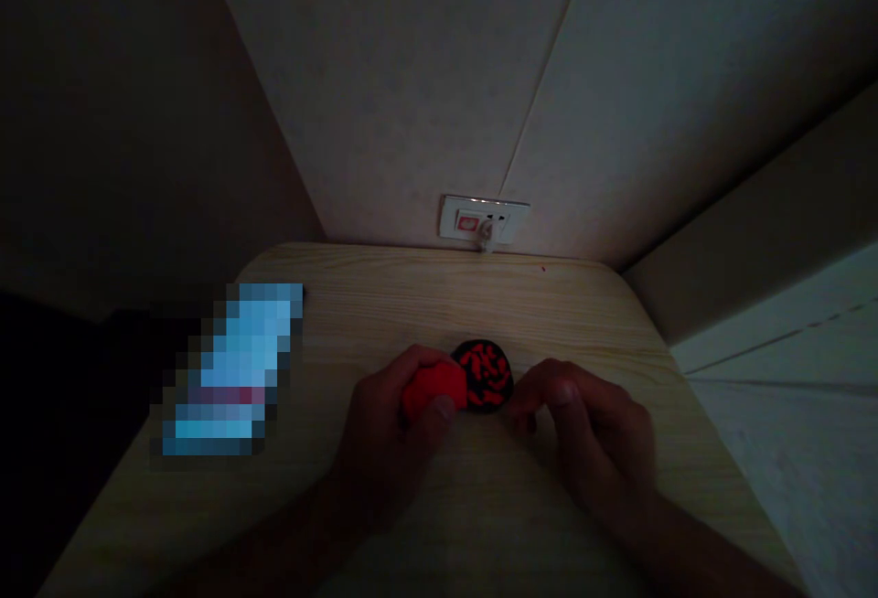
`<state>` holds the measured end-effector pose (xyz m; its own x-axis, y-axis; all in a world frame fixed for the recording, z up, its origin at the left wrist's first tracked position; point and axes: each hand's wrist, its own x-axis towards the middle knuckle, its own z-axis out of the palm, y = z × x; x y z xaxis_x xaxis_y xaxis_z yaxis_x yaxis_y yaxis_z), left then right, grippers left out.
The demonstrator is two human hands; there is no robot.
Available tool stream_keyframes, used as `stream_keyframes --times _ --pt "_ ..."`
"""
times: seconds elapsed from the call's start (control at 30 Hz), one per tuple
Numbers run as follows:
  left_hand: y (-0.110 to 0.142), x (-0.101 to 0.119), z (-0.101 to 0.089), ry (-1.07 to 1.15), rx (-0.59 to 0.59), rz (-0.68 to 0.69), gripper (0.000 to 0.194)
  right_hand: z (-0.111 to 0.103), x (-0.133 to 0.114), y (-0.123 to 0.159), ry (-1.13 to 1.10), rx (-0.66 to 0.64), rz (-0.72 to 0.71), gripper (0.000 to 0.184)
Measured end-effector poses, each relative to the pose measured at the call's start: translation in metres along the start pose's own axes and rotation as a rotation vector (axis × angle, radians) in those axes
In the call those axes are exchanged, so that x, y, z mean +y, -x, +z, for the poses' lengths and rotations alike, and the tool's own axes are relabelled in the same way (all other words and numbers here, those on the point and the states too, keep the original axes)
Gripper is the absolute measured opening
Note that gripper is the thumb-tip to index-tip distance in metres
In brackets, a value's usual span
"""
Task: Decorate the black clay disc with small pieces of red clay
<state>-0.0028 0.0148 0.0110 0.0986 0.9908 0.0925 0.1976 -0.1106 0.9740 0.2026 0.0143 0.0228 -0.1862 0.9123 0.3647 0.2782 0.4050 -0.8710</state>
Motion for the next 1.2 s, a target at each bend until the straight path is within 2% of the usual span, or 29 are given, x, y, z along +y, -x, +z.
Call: stream_keyframes --times 0.07,0.13,0.2,0.37,0.47,0.57,0.73,0.83,1.2 --pt "0.0004 0.0002 -0.0003 -0.009 -0.004 -0.004 0.016 0.0012 0.0007 0.0004 -0.021 -0.001 -0.008 0.027" --pt "0.0004 0.0001 -0.0008 -0.022 -0.009 -0.009 0.017 0.0033 0.0013 0.0 -0.014 0.048 -0.025 0.013" --pt "0.0002 -0.0002 -0.0012 -0.031 -0.016 -0.006 0.017 0.0052 0.0018 -0.0007 0.009 0.088 -0.054 0.008" --pt "-0.0001 -0.0013 0.0001 -0.012 -0.016 -0.009 0.016 0.0044 0.0016 -0.001 0.079 0.041 -0.095 0.014" --pt "-0.0001 -0.0006 0.0011 0.003 -0.017 -0.011 0.016 0.0019 0.0005 0.0001 0.036 0.005 -0.052 0.019" --pt "-0.0003 0.0004 0.0007 0.01 -0.019 -0.018 0.015 0.001 -0.0005 0.0001 -0.004 -0.021 -0.066 0.025" --pt "-0.0004 -0.0001 -0.0012 0.006 -0.019 0.003 0.015 0.0037 -0.0004 -0.0014 0.042 0.026 -0.127 0.005" --pt "0.0 -0.0012 -0.0015 0.008 -0.026 0.014 0.014 0.0044 0.0003 -0.0018 0.078 0.022 -0.182 0.014" --pt "-0.0013 -0.0023 0.0001 0.019 -0.02 -0.003 0.016 0.0027 -0.0037 -0.0042 0.093 -0.006 -0.275 0.016"
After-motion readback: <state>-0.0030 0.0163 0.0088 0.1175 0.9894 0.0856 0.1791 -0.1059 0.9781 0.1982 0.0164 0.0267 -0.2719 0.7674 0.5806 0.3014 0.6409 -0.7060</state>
